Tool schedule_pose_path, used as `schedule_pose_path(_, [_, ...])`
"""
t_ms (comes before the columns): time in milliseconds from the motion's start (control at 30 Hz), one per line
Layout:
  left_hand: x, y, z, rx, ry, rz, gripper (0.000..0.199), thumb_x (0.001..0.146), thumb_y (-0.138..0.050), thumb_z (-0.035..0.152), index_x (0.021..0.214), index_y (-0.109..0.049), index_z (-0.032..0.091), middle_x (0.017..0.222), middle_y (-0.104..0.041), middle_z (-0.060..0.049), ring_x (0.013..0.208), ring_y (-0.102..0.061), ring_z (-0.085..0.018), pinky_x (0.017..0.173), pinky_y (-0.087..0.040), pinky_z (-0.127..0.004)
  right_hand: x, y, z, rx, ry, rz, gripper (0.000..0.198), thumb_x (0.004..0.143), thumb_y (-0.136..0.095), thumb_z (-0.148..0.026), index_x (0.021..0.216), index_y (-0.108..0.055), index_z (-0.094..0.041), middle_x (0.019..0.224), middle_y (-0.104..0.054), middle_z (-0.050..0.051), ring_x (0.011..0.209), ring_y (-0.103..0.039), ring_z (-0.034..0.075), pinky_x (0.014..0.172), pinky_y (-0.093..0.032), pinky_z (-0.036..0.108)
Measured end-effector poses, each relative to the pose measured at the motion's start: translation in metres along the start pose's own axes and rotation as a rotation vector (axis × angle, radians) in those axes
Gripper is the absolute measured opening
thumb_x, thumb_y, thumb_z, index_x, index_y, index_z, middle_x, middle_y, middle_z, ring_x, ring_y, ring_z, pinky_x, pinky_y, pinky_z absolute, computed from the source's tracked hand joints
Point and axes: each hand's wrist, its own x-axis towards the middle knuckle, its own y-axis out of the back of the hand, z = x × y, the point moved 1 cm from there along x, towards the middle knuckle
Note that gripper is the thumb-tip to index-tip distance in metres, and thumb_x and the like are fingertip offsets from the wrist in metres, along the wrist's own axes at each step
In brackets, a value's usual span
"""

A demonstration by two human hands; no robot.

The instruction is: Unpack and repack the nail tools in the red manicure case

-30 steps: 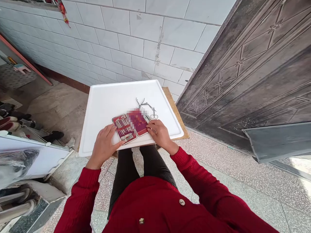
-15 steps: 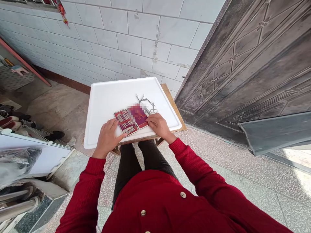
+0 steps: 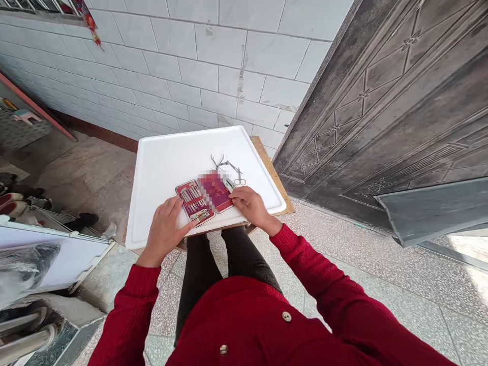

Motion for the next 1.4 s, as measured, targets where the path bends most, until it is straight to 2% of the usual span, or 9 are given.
schedule_pose_path(100, [0.0,0.0,-0.002,-0.002,-0.007,-0.015,0.066,0.099,-0.056,0.061,0.15,-0.046,0.02,0.158,-0.052,-0.02,0.148,-0.046,-0.039,0.123,-0.038,-0.06,0.01,0.012,0.009,0.015,-0.054,0.018,0.022,0.093,-0.061,-0.018,0.104,-0.081,-0.02,0.113,-0.075,0.01,0.098,-0.069,0.021,0.08,-0.057,0.034])
schedule_pose_path(300, [0.001,0.0,-0.008,-0.035,0.001,-0.039,0.07,0.098,-0.057,0.063,0.153,-0.044,0.022,0.161,-0.048,-0.018,0.149,-0.045,-0.039,0.123,-0.038,-0.062,0.057,0.035,0.029,-0.116,-0.176,-0.027,0.022,0.09,-0.063,-0.016,0.1,-0.082,-0.019,0.096,-0.078,0.006,0.079,-0.067,0.017,0.075,-0.051,0.03])
schedule_pose_path(433, [0.003,-0.001,-0.012,-0.043,0.006,-0.049,0.069,0.097,-0.06,0.061,0.152,-0.045,0.023,0.162,-0.048,-0.017,0.15,-0.045,-0.04,0.124,-0.038,-0.062,0.097,0.033,0.037,-0.179,-0.268,-0.054,0.024,0.09,-0.062,-0.016,0.102,-0.083,-0.018,0.088,-0.078,0.004,0.077,-0.067,0.018,0.075,-0.05,0.03])
schedule_pose_path(567, [0.005,-0.001,-0.017,-0.048,0.04,-0.069,0.069,0.096,-0.06,0.063,0.15,-0.049,0.022,0.164,-0.047,-0.017,0.151,-0.045,-0.039,0.124,-0.038,-0.061,0.12,0.02,0.041,-0.161,-0.315,-0.005,0.026,0.092,-0.059,-0.016,0.104,-0.083,-0.019,0.098,-0.08,0.004,0.087,-0.07,0.019,0.08,-0.052,0.03])
schedule_pose_path(700, [0.01,0.0,-0.025,-0.104,0.091,-0.095,0.07,0.095,-0.058,0.066,0.15,-0.051,0.023,0.166,-0.047,-0.014,0.152,-0.044,-0.036,0.127,-0.036,-0.058,0.119,0.014,0.046,-0.231,-0.343,0.078,0.027,0.094,-0.058,-0.019,0.105,-0.082,-0.022,0.106,-0.08,0.004,0.094,-0.071,0.02,0.084,-0.052,0.031])
schedule_pose_path(833, [0.029,0.004,-0.035,-0.113,0.161,0.036,0.06,0.102,-0.045,0.06,0.145,-0.058,0.019,0.159,-0.056,-0.014,0.149,-0.05,-0.033,0.126,-0.039,-0.054,0.113,0.017,0.052,-0.293,-0.354,0.108,0.025,0.094,-0.058,-0.023,0.102,-0.082,-0.024,0.103,-0.08,0.004,0.091,-0.071,0.021,0.081,-0.051,0.032])
schedule_pose_path(933, [0.053,0.002,-0.042,-0.063,0.207,0.094,0.055,0.103,-0.039,0.052,0.133,-0.065,0.014,0.15,-0.062,-0.019,0.142,-0.055,-0.036,0.122,-0.043,-0.057,0.113,0.019,0.055,-0.327,-0.386,0.104,0.024,0.093,-0.058,-0.024,0.098,-0.081,-0.024,0.098,-0.08,0.003,0.089,-0.07,0.022,0.079,-0.05,0.032])
schedule_pose_path(1100, [0.078,-0.008,-0.048,-0.048,0.22,0.109,0.041,0.1,-0.043,0.043,0.107,-0.074,0.017,0.134,-0.072,-0.017,0.13,-0.064,-0.037,0.112,-0.051,-0.057,0.115,0.018,0.058,-0.327,-0.404,0.101,0.023,0.092,-0.058,-0.023,0.096,-0.08,-0.024,0.097,-0.079,0.003,0.089,-0.069,0.021,0.077,-0.047,0.031])
schedule_pose_path(1400, [0.08,-0.018,-0.053,-0.15,0.199,0.203,0.028,0.094,-0.051,0.034,0.094,-0.076,0.022,0.125,-0.077,-0.009,0.124,-0.068,-0.03,0.111,-0.051,-0.05,0.115,0.018,0.058,-0.273,-0.391,0.093,0.018,0.089,-0.06,-0.022,0.088,-0.078,-0.022,0.092,-0.076,0.003,0.082,-0.065,0.019,0.073,-0.045,0.031])
